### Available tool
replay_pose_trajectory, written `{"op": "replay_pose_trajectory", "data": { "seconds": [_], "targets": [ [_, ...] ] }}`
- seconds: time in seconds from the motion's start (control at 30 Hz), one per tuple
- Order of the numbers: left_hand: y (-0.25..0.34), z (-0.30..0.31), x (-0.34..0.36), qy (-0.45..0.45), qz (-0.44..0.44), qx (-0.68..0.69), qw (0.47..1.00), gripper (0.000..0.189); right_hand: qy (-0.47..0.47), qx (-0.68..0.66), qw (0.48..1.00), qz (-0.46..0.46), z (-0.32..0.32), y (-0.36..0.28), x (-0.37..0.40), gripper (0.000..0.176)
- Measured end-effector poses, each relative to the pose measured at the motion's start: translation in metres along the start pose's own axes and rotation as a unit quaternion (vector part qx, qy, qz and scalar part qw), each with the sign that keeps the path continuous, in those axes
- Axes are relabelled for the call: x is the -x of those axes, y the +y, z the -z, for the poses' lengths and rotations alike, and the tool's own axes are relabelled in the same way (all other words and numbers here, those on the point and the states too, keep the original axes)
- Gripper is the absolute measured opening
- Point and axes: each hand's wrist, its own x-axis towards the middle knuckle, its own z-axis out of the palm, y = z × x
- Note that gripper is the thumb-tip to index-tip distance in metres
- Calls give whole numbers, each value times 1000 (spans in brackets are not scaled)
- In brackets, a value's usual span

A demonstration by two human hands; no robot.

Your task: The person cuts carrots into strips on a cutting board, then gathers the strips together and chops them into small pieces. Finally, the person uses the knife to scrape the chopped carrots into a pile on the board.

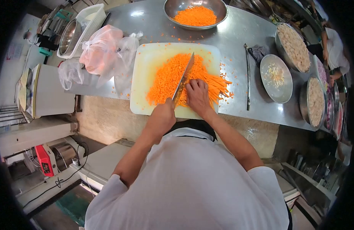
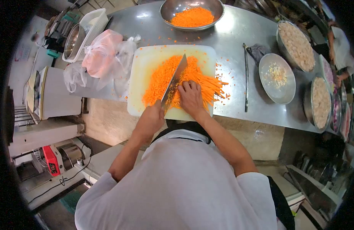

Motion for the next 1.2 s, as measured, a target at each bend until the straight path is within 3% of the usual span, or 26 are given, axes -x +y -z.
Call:
{"op": "replay_pose_trajectory", "data": {
  "seconds": [0.13, 0.23, 0.33, 0.43, 0.63, 0.7, 0.8, 0.9, 0.97, 1.07, 1.13, 1.2],
  "targets": [
    [-6, -34, -22, 16, 29, 38, 999, 8, -2, -26, 1000, -10, -1, 0, 1, 24],
    [5, -8, -25, -12, 48, 37, 998, 8, -9, -21, 1000, 1, 1, 1, 2, 24],
    [2, -6, 4, 15, 15, 39, 999, 14, -10, -12, 1000, -12, -1, 1, 0, 24],
    [-8, -43, -18, 34, 26, 73, 996, 16, 9, -41, 999, -9, 0, 0, 3, 24],
    [13, -2, 4, 1, 44, 61, 997, 18, 11, -9, 1000, -12, -1, 0, 1, 22],
    [-5, -38, -12, 18, 41, 66, 997, 18, 9, -33, 999, -13, 1, -1, 1, 21],
    [-5, -40, -25, 36, 55, 63, 996, 17, -16, -22, 1000, -10, 3, 0, 2, 21],
    [4, -14, -14, 21, 5, 33, 999, 17, 14, -20, 1000, -5, -3, 2, 3, 21],
    [6, -21, 1, 8, 44, 115, 992, 17, 19, -23, 1000, -9, 1, 2, 0, 21],
    [-6, -50, -30, 34, 34, 56, 997, 14, 7, -26, 1000, -8, 1, 3, 3, 20],
    [6, -29, -26, 23, 62, 50, 997, 13, -5, -27, 1000, -1, 0, 2, 6, 19],
    [15, -8, -7, -30, 78, 127, 988, 13, 16, -21, 1000, -5, -3, 5, 3, 19]
  ]
}}
